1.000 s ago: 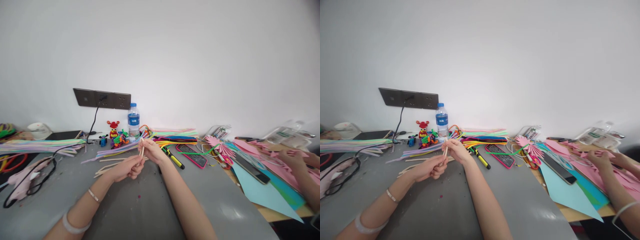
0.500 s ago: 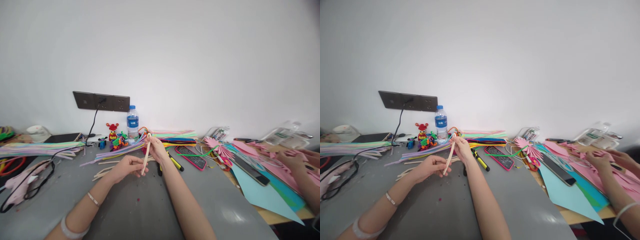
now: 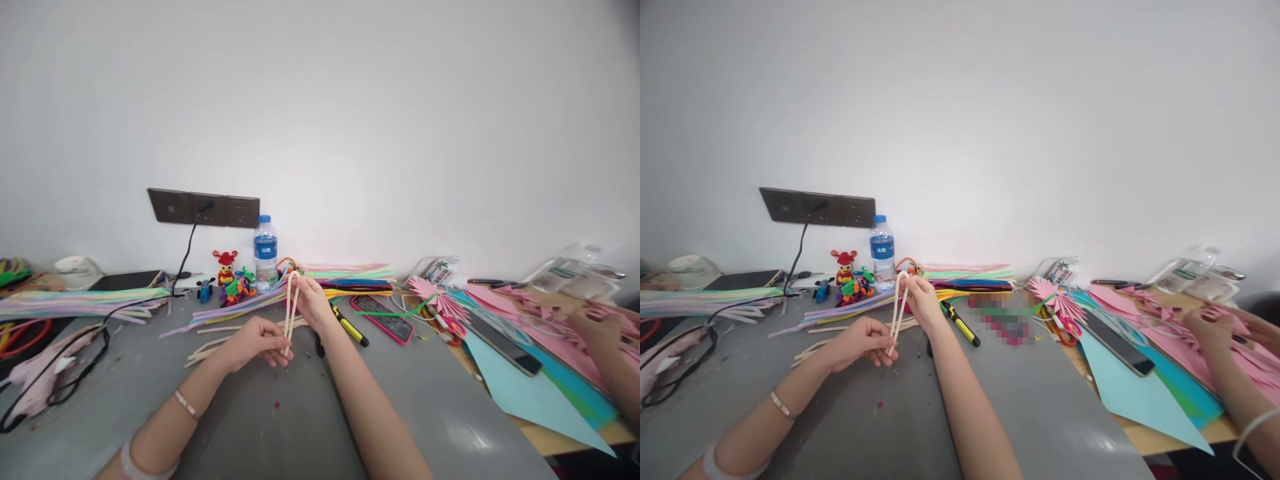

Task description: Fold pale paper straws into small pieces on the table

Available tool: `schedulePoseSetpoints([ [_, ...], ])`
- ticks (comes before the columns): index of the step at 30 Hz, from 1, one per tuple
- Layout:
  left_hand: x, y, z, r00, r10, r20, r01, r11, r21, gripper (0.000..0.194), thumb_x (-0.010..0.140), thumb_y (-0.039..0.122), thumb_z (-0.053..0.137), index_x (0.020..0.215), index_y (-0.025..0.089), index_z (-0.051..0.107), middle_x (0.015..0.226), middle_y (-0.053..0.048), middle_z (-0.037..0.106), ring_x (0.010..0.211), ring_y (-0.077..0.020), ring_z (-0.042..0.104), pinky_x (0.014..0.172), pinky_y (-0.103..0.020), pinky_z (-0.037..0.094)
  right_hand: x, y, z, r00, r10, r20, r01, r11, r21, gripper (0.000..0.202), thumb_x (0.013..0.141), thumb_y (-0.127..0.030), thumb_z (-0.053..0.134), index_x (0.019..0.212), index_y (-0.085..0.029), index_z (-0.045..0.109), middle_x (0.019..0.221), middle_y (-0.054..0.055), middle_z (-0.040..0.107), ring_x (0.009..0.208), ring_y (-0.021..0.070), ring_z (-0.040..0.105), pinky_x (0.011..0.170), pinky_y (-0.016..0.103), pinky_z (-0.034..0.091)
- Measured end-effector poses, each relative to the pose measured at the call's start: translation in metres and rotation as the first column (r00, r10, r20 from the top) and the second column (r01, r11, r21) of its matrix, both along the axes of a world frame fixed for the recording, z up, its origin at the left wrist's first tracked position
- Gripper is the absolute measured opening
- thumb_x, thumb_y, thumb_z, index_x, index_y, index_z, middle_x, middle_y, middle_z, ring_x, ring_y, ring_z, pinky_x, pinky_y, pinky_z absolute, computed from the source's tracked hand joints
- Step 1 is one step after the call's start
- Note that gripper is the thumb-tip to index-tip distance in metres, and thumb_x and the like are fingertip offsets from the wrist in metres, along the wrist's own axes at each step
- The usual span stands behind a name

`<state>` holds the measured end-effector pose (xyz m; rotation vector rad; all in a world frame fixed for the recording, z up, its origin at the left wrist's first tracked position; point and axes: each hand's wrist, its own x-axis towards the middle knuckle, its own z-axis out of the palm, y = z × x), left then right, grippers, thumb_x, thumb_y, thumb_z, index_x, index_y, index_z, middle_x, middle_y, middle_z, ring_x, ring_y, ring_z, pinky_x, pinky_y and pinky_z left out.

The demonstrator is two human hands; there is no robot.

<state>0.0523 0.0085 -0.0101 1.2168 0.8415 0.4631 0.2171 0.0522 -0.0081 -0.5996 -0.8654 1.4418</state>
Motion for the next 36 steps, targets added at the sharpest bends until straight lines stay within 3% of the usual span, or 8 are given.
schedulePoseSetpoints([
  [4,0.0,-0.001,0.001,0.999,-0.029,-0.022,0.029,1.0,-0.005,0.033,0.07,0.043,0.077,0.074,0.011,0.071,0.08,-0.014,0.076,0.064,-0.0172,0.07,0.053,-0.021,0.049,-0.003,-0.002,0.003,1.0,0.026,0.0,-0.026,0.999,0.02,0.033,0.06,-0.042,0.082,0.059,-0.019,0.058,0.092,0.003,0.068,0.075,0.0134,0.058,0.063,0.024,0.045],
  [9,-0.001,-0.001,0.002,1.0,-0.002,-0.011,0.002,1.0,0.023,0.033,0.07,0.043,0.076,0.076,0.011,0.072,0.079,-0.014,0.076,0.064,-0.0169,0.07,0.055,-0.022,0.05,-0.003,-0.003,0.002,0.997,0.048,0.053,-0.049,0.999,0.013,0.029,0.064,-0.044,0.08,0.068,-0.019,0.065,0.075,-0.001,0.062,0.064,0.0101,0.052,0.061,0.023,0.042],
  [13,-0.004,0.004,0.0,0.991,0.13,0.027,-0.131,0.991,0.036,0.033,0.07,0.043,0.077,0.078,0.012,0.073,0.081,-0.012,0.076,0.067,-0.0166,0.07,0.058,-0.022,0.05,0.0,-0.006,-0.001,0.956,0.221,0.194,-0.219,0.975,-0.033,0.028,0.073,-0.044,0.074,0.082,-0.018,0.069,0.062,-0.004,0.053,0.055,0.0071,0.044,0.055,0.02,0.037],
  [18,-0.01,0.011,-0.001,0.953,0.295,0.067,-0.298,0.954,0.039,0.037,0.067,0.046,0.078,0.079,0.012,0.072,0.08,-0.011,0.075,0.067,-0.0156,0.069,0.062,-0.022,0.051,0.002,-0.006,-0.007,0.869,0.345,0.354,-0.357,0.933,-0.033,0.02,0.072,-0.034,0.077,0.08,-0.016,0.071,0.071,-0.002,0.063,0.058,0.0057,0.05,0.059,0.019,0.039],
  [22,-0.011,0.013,-0.001,0.937,0.334,0.105,-0.34,0.939,0.047,0.039,0.065,0.045,0.08,0.086,0.013,0.071,0.081,-0.009,0.076,0.068,-0.0157,0.069,0.062,-0.023,0.052,0.001,-0.005,-0.008,0.875,0.269,0.401,-0.284,0.959,-0.024,0.023,0.069,-0.032,0.078,0.084,-0.016,0.074,0.07,-0.001,0.068,0.058,0.0073,0.055,0.061,0.021,0.044],
  [27,-0.01,0.016,-0.002,0.897,0.419,0.141,-0.434,0.895,0.103,0.039,0.062,0.047,0.08,0.076,0.014,0.065,0.079,-0.009,0.075,0.064,-0.016,0.069,0.05,-0.019,0.045,-0.001,-0.003,-0.01,0.908,0.188,0.375,-0.181,0.982,-0.055,0.03,0.064,-0.034,0.08,0.088,-0.016,0.075,0.063,0.0,0.069,0.055,0.0107,0.059,0.059,0.024,0.047],
  [32,-0.011,0.015,-0.002,0.908,0.412,0.07,-0.418,0.891,0.176,0.041,0.063,0.051,0.077,0.074,0.013,0.067,0.072,-0.009,0.075,0.057,-0.0152,0.067,0.044,-0.019,0.04,-0.003,-0.002,-0.011,0.913,0.174,0.37,-0.152,0.985,-0.086,0.028,0.063,-0.036,0.081,0.082,-0.016,0.076,0.064,0.001,0.07,0.055,0.0118,0.061,0.057,0.024,0.048],
  [36,-0.012,0.014,-0.002,0.924,0.382,0.025,-0.38,0.908,0.175,0.039,0.064,0.05,0.077,0.075,0.013,0.069,0.071,-0.009,0.075,0.059,-0.0155,0.068,0.047,-0.02,0.044,-0.003,-0.004,-0.009,0.902,0.192,0.387,-0.174,0.981,-0.081,0.028,0.064,-0.035,0.08,0.083,-0.015,0.075,0.062,0.0,0.069,0.055,0.0109,0.06,0.057,0.024,0.048],
])
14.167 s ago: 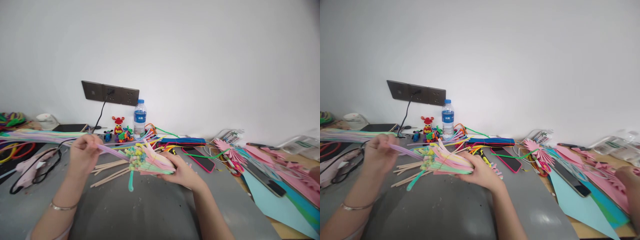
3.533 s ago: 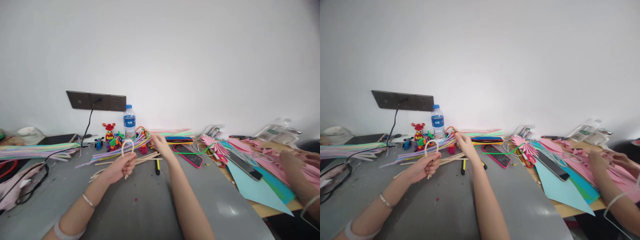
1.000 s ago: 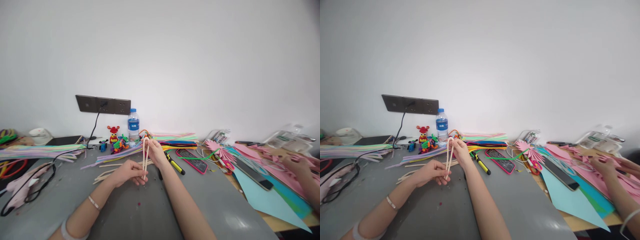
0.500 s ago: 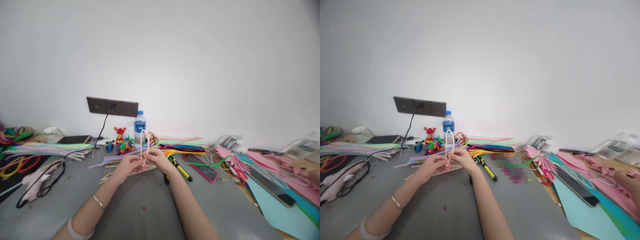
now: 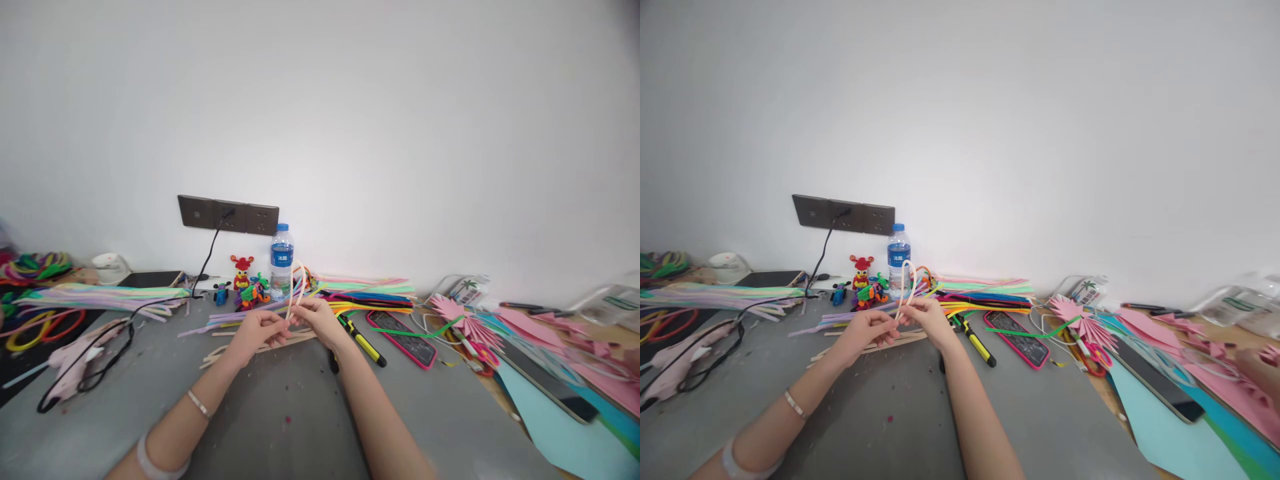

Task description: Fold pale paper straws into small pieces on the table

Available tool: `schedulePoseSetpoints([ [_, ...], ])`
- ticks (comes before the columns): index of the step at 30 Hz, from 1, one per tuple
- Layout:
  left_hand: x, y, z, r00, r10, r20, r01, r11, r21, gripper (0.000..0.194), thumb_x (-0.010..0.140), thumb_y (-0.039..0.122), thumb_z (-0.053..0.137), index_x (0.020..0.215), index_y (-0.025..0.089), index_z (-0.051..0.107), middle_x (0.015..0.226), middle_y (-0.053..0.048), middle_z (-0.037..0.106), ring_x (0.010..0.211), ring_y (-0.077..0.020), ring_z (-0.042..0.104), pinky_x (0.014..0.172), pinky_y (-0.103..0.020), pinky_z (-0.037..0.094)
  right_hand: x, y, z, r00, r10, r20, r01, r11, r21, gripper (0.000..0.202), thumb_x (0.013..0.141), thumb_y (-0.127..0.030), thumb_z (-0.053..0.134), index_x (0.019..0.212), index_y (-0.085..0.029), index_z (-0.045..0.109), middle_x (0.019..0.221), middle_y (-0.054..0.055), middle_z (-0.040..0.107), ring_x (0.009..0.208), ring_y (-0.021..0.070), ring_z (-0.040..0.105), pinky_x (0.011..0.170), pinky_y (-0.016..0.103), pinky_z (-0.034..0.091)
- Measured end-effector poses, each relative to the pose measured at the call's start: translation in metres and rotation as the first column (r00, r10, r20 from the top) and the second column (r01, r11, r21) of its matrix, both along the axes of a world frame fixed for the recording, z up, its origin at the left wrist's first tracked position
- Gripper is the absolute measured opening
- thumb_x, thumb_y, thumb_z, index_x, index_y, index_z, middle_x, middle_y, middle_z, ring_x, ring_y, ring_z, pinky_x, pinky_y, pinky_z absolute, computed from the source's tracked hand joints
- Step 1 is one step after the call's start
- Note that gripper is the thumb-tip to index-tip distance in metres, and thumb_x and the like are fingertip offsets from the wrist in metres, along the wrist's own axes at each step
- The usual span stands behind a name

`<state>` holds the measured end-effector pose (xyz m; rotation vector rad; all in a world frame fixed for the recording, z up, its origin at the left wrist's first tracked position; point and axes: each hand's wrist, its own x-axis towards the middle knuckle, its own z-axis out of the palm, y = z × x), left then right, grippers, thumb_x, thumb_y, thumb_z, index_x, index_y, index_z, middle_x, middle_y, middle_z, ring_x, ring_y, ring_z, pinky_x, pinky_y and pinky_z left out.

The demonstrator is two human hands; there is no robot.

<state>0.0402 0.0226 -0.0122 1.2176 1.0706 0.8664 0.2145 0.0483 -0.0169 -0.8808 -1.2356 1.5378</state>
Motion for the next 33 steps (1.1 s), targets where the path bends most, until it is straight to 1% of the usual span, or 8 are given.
schedulePoseSetpoints([
  [5,0.001,0.0,-0.001,0.999,-0.03,0.016,0.03,0.999,-0.03,0.043,0.063,0.053,0.077,0.077,0.014,0.068,0.071,-0.008,0.075,0.063,-0.0178,0.07,0.056,-0.024,0.05,0.001,-0.001,0.001,0.998,0.057,0.016,-0.057,0.998,0.017,0.03,0.064,-0.035,0.08,0.085,-0.015,0.072,0.062,-0.001,0.066,0.053,0.0086,0.057,0.057,0.023,0.046],
  [8,0.002,-0.002,-0.001,0.995,-0.073,0.061,0.076,0.996,-0.047,0.043,0.065,0.055,0.075,0.072,0.014,0.063,0.074,-0.009,0.076,0.064,-0.018,0.071,0.055,-0.023,0.05,0.001,-0.001,0.002,0.996,0.083,0.022,-0.083,0.996,0.031,0.028,0.064,-0.033,0.081,0.084,-0.015,0.071,0.066,-0.002,0.066,0.055,0.0082,0.056,0.058,0.022,0.044],
  [12,0.003,-0.004,0.001,0.987,-0.114,0.111,0.124,0.988,-0.089,0.041,0.067,0.053,0.075,0.072,0.015,0.06,0.075,-0.008,0.075,0.064,-0.0157,0.07,0.054,-0.021,0.048,0.001,-0.003,0.005,0.993,0.109,0.055,-0.112,0.992,0.062,0.025,0.067,-0.033,0.079,0.083,-0.016,0.071,0.071,-0.001,0.066,0.06,0.0087,0.055,0.06,0.022,0.042],
  [19,0.002,-0.004,0.001,0.979,-0.145,0.141,0.162,0.979,-0.12,0.036,0.067,0.045,0.079,0.079,0.013,0.067,0.075,-0.007,0.073,0.063,-0.0117,0.065,0.061,-0.022,0.049,0.0,-0.003,0.005,0.988,0.153,0.033,-0.156,0.984,0.088,0.025,0.069,-0.035,0.077,0.079,-0.016,0.065,0.066,-0.003,0.06,0.057,0.0083,0.051,0.057,0.022,0.04],
  [24,0.001,-0.005,0.001,0.976,-0.143,0.164,0.161,0.982,-0.104,0.034,0.069,0.044,0.077,0.077,0.012,0.07,0.067,-0.002,0.064,0.058,-0.0083,0.056,0.061,-0.021,0.047,0.002,-0.005,0.005,0.987,0.157,0.033,-0.159,0.985,0.072,0.027,0.073,-0.037,0.075,0.079,-0.017,0.058,0.065,-0.005,0.055,0.056,0.007,0.05,0.054,0.02,0.037],
  [29,0.004,-0.009,0.007,0.961,-0.216,0.173,0.235,0.967,-0.097,0.032,0.069,0.042,0.077,0.068,0.012,0.067,0.066,0.0,0.059,0.059,-0.0084,0.053,0.061,-0.023,0.048,0.011,-0.011,0.012,0.946,0.321,0.049,-0.323,0.946,0.02,0.027,0.077,-0.038,0.072,0.082,-0.017,0.056,0.065,-0.004,0.056,0.048,0.0043,0.041,0.045,0.018,0.025],
  [31,0.006,-0.011,0.009,0.955,-0.238,0.179,0.258,0.961,-0.1,0.032,0.068,0.042,0.078,0.068,0.012,0.067,0.067,-0.001,0.059,0.059,-0.0088,0.053,0.061,-0.023,0.048,0.016,-0.012,0.014,0.937,0.344,0.066,-0.345,0.939,0.005,0.028,0.076,-0.04,0.072,0.081,-0.016,0.057,0.063,-0.004,0.056,0.046,0.0039,0.039,0.044,0.018,0.024],
  [33,0.007,-0.012,0.009,0.957,-0.222,0.186,0.244,0.964,-0.104,0.032,0.067,0.042,0.078,0.073,0.012,0.067,0.068,-0.001,0.06,0.058,-0.0089,0.054,0.061,-0.023,0.048,0.021,-0.011,0.014,0.937,0.338,0.093,-0.341,0.94,0.013,0.029,0.076,-0.041,0.072,0.079,-0.016,0.057,0.058,-0.005,0.054,0.045,0.0043,0.041,0.045,0.018,0.027],
])
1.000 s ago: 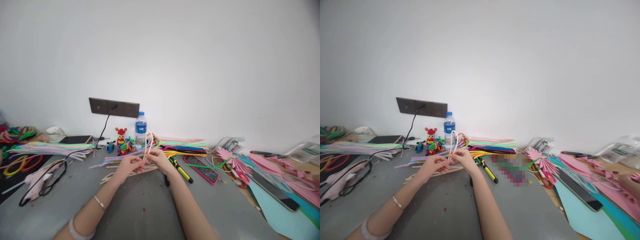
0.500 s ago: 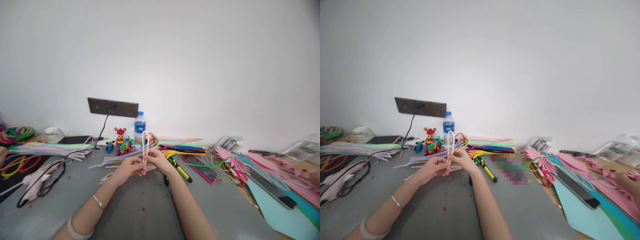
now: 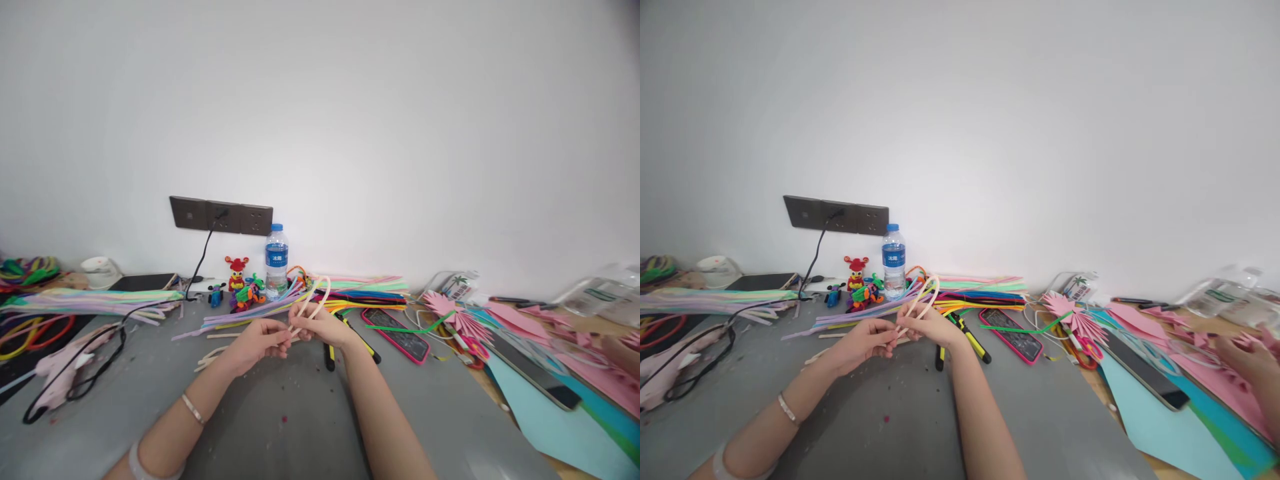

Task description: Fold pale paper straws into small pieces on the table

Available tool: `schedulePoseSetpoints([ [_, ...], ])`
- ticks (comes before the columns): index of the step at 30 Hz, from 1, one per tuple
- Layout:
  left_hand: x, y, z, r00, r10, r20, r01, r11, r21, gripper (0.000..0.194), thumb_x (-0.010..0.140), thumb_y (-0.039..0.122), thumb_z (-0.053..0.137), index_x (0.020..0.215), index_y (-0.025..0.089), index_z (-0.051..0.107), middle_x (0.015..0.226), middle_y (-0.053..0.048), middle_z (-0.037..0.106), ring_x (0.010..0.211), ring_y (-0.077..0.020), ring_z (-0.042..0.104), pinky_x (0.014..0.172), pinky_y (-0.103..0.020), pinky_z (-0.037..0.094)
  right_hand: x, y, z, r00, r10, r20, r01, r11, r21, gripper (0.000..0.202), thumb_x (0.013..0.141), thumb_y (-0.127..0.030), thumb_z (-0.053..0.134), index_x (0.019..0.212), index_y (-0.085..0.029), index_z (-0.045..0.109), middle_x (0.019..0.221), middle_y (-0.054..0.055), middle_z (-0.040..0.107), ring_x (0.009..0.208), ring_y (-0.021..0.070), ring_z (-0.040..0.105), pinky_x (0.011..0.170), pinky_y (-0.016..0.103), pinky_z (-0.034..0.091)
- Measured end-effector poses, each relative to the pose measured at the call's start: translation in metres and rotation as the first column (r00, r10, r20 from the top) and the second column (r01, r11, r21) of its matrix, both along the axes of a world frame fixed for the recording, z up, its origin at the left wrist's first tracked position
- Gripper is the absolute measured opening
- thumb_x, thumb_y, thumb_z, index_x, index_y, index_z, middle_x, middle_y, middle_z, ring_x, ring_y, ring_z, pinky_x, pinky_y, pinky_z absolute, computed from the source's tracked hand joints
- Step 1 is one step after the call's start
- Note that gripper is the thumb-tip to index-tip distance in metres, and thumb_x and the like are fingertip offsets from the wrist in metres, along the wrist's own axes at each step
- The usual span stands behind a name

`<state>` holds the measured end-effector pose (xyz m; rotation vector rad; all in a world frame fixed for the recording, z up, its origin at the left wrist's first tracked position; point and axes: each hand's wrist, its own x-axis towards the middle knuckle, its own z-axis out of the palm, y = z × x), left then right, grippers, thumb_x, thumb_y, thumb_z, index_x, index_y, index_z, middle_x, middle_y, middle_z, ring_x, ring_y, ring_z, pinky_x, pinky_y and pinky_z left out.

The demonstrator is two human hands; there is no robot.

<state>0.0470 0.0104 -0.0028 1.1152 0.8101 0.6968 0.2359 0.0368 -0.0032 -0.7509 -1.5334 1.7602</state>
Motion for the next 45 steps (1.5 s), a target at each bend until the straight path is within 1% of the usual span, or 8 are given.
schedulePoseSetpoints([
  [4,-0.001,0.004,-0.004,0.993,0.116,0.025,-0.116,0.993,-0.008,0.036,0.065,0.041,0.081,0.086,0.017,0.064,0.067,0.002,0.063,0.058,-0.0093,0.057,0.062,-0.024,0.05,0.003,0.003,-0.002,0.998,-0.061,0.01,0.061,0.998,0.017,0.029,0.073,-0.039,0.074,0.073,-0.016,0.057,0.054,-0.005,0.055,0.046,0.0058,0.047,0.044,0.018,0.03],
  [11,-0.004,0.01,-0.007,0.974,0.215,0.066,-0.218,0.975,0.046,0.034,0.066,0.041,0.081,0.081,0.015,0.064,0.072,0.0,0.066,0.064,-0.0094,0.06,0.068,-0.023,0.051,-0.007,0.007,-0.003,0.974,-0.186,-0.133,0.174,0.98,-0.095,0.03,0.066,-0.035,0.081,0.079,-0.014,0.064,0.065,-0.001,0.064,0.058,0.0091,0.059,0.057,0.021,0.045],
  [16,-0.004,0.01,-0.009,0.975,0.212,0.062,-0.215,0.976,0.043,0.033,0.066,0.038,0.081,0.083,0.015,0.063,0.078,-0.002,0.068,0.069,-0.0119,0.063,0.072,-0.026,0.052,-0.008,0.01,-0.005,0.967,-0.216,-0.137,0.21,0.976,-0.058,0.027,0.07,-0.037,0.078,0.076,-0.012,0.068,0.065,0.0,0.064,0.058,0.0086,0.059,0.058,0.021,0.045],
  [22,-0.003,0.009,-0.007,0.979,0.201,0.029,-0.201,0.98,0.002,0.034,0.064,0.039,0.082,0.078,0.015,0.062,0.075,-0.003,0.069,0.066,-0.0119,0.063,0.07,-0.026,0.052,-0.01,0.013,-0.013,0.953,-0.288,-0.097,0.29,0.957,0.006,0.03,0.074,-0.04,0.074,0.087,-0.014,0.072,0.068,0.001,0.066,0.06,0.009,0.057,0.06,0.022,0.044],
  [27,-0.004,0.008,-0.004,0.984,0.175,-0.001,-0.175,0.984,-0.026,0.035,0.064,0.041,0.082,0.076,0.014,0.062,0.077,-0.005,0.072,0.067,-0.0128,0.066,0.07,-0.025,0.052,-0.015,0.013,-0.013,0.936,-0.342,-0.089,0.345,0.938,0.022,0.03,0.071,-0.041,0.075,0.088,-0.015,0.072,0.069,0.001,0.067,0.058,0.0099,0.057,0.057,0.023,0.043],
  [33,-0.003,0.004,0.001,0.991,0.098,-0.091,-0.103,0.993,-0.059,0.05,0.071,0.057,0.071,0.098,0.016,0.063,0.102,-0.013,0.074,0.081,-0.0202,0.072,0.067,-0.027,0.052,-0.017,0.009,-0.007,0.952,-0.302,-0.053,0.305,0.95,0.07,0.028,0.071,-0.042,0.075,0.08,-0.016,0.072,0.069,0.0,0.068,0.058,0.0111,0.056,0.061,0.025,0.044],
  [41,-0.003,0.004,0.001,0.987,0.13,-0.093,-0.13,0.991,0.002,0.052,0.072,0.058,0.07,0.1,0.014,0.065,0.089,-0.012,0.076,0.077,-0.0192,0.072,0.067,-0.025,0.053,-0.019,0.007,-0.004,0.971,-0.24,-0.017,0.24,0.963,0.123,0.028,0.072,-0.043,0.074,0.077,-0.015,0.071,0.069,0.0,0.065,0.062,0.011,0.054,0.064,0.025,0.043],
  [45,-0.003,0.004,0.0,0.986,0.142,-0.092,-0.141,0.99,0.02,0.048,0.072,0.058,0.069,0.093,0.014,0.066,0.084,-0.01,0.076,0.074,-0.0186,0.072,0.068,-0.026,0.053,-0.021,0.005,-0.004,0.975,-0.224,0.004,0.222,0.97,0.1,0.031,0.071,-0.045,0.074,0.076,-0.015,0.069,0.064,-0.002,0.061,0.057,0.0093,0.05,0.058,0.024,0.039],
])
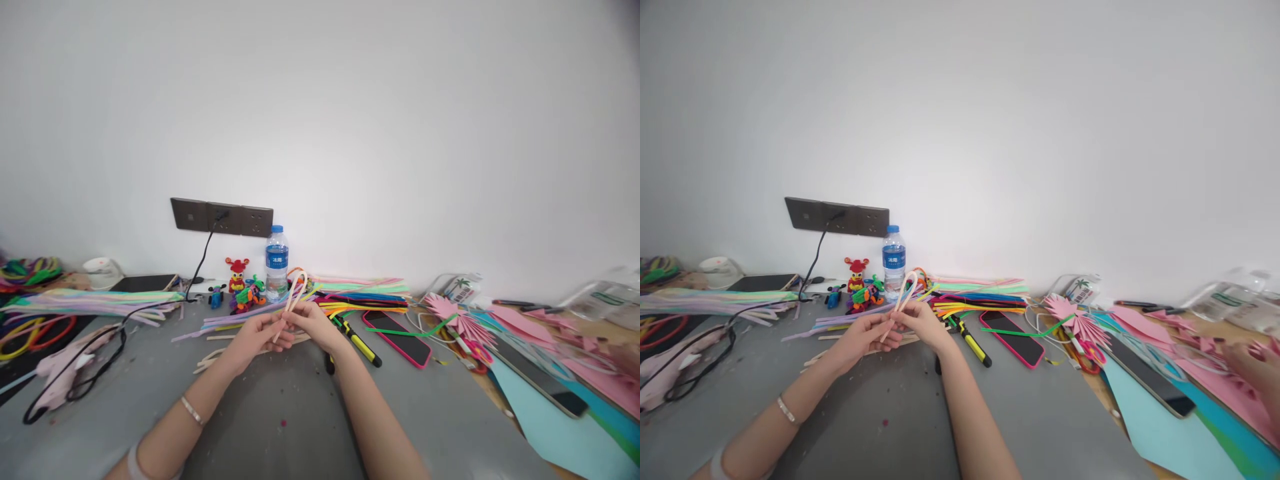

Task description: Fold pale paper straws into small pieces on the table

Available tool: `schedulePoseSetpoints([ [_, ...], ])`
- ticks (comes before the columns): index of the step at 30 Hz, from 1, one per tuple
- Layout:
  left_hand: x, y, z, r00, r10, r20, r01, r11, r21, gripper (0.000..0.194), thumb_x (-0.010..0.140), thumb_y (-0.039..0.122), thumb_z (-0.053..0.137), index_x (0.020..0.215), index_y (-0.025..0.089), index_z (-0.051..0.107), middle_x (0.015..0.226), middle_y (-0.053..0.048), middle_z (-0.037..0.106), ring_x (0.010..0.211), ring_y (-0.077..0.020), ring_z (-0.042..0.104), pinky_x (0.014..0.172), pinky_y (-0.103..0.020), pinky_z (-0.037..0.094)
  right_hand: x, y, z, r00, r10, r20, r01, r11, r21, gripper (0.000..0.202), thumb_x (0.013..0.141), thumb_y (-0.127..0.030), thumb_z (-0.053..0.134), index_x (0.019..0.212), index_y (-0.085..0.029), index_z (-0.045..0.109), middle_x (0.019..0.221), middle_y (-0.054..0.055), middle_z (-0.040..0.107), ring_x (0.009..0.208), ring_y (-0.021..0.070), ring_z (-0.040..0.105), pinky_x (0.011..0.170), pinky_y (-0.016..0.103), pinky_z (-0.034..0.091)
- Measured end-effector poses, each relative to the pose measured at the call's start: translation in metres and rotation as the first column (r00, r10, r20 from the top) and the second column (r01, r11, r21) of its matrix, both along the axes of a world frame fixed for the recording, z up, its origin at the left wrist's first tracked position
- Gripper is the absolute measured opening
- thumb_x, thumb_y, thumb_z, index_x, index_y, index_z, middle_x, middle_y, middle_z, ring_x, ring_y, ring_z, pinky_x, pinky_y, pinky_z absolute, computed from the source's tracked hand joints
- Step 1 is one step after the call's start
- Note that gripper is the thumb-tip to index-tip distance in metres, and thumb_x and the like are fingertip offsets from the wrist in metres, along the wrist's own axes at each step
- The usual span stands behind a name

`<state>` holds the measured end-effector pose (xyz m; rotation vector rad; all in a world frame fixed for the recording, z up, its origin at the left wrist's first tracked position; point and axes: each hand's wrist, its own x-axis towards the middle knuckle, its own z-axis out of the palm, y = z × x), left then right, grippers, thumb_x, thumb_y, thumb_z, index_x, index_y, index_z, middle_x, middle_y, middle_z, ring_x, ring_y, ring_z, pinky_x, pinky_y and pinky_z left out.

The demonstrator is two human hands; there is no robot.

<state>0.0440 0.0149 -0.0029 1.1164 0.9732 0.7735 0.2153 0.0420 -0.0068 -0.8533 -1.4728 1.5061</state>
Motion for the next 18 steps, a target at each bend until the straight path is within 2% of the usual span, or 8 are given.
schedulePoseSetpoints([
  [4,0.0,0.0,-0.001,0.999,-0.037,-0.012,0.037,0.999,0.005,0.042,0.072,0.056,0.07,0.081,0.015,0.062,0.083,-0.01,0.076,0.075,-0.0193,0.072,0.069,-0.027,0.053,-0.002,0.002,-0.003,0.998,-0.04,-0.057,0.038,0.999,-0.03,0.031,0.075,-0.045,0.071,0.078,-0.015,0.064,0.053,-0.005,0.05,0.048,0.0067,0.041,0.048,0.021,0.028],
  [9,0.001,-0.002,0.0,0.991,-0.124,-0.045,0.125,0.992,0.013,0.042,0.073,0.056,0.069,0.077,0.014,0.06,0.084,-0.013,0.076,0.075,-0.0208,0.072,0.067,-0.028,0.052,0.002,0.008,-0.003,0.956,-0.101,-0.276,0.087,0.994,-0.061,0.032,0.077,-0.046,0.069,0.077,-0.017,0.057,0.046,-0.01,0.034,0.042,0.005,0.027,0.044,0.021,0.02],
  [15,-0.001,-0.006,0.001,0.961,-0.268,-0.073,0.267,0.964,-0.02,0.037,0.075,0.051,0.069,0.078,0.014,0.061,0.086,-0.014,0.076,0.078,-0.0219,0.073,0.067,-0.027,0.052,0.023,0.01,0.005,0.912,-0.114,-0.395,0.081,0.992,-0.1,0.035,0.074,-0.045,0.072,0.07,-0.019,0.05,0.045,-0.011,0.028,0.041,0.0049,0.02,0.041,0.02,0.019],
  [18,-0.002,-0.006,0.001,0.962,-0.268,-0.06,0.267,0.963,-0.027,0.036,0.076,0.049,0.069,0.079,0.014,0.062,0.087,-0.014,0.076,0.079,-0.0215,0.073,0.067,-0.027,0.052,0.034,0.009,0.008,0.911,-0.115,-0.396,0.071,0.99,-0.124,0.033,0.069,-0.042,0.078,0.077,-0.018,0.058,0.048,-0.009,0.033,0.044,0.0052,0.026,0.043,0.019,0.025],
])
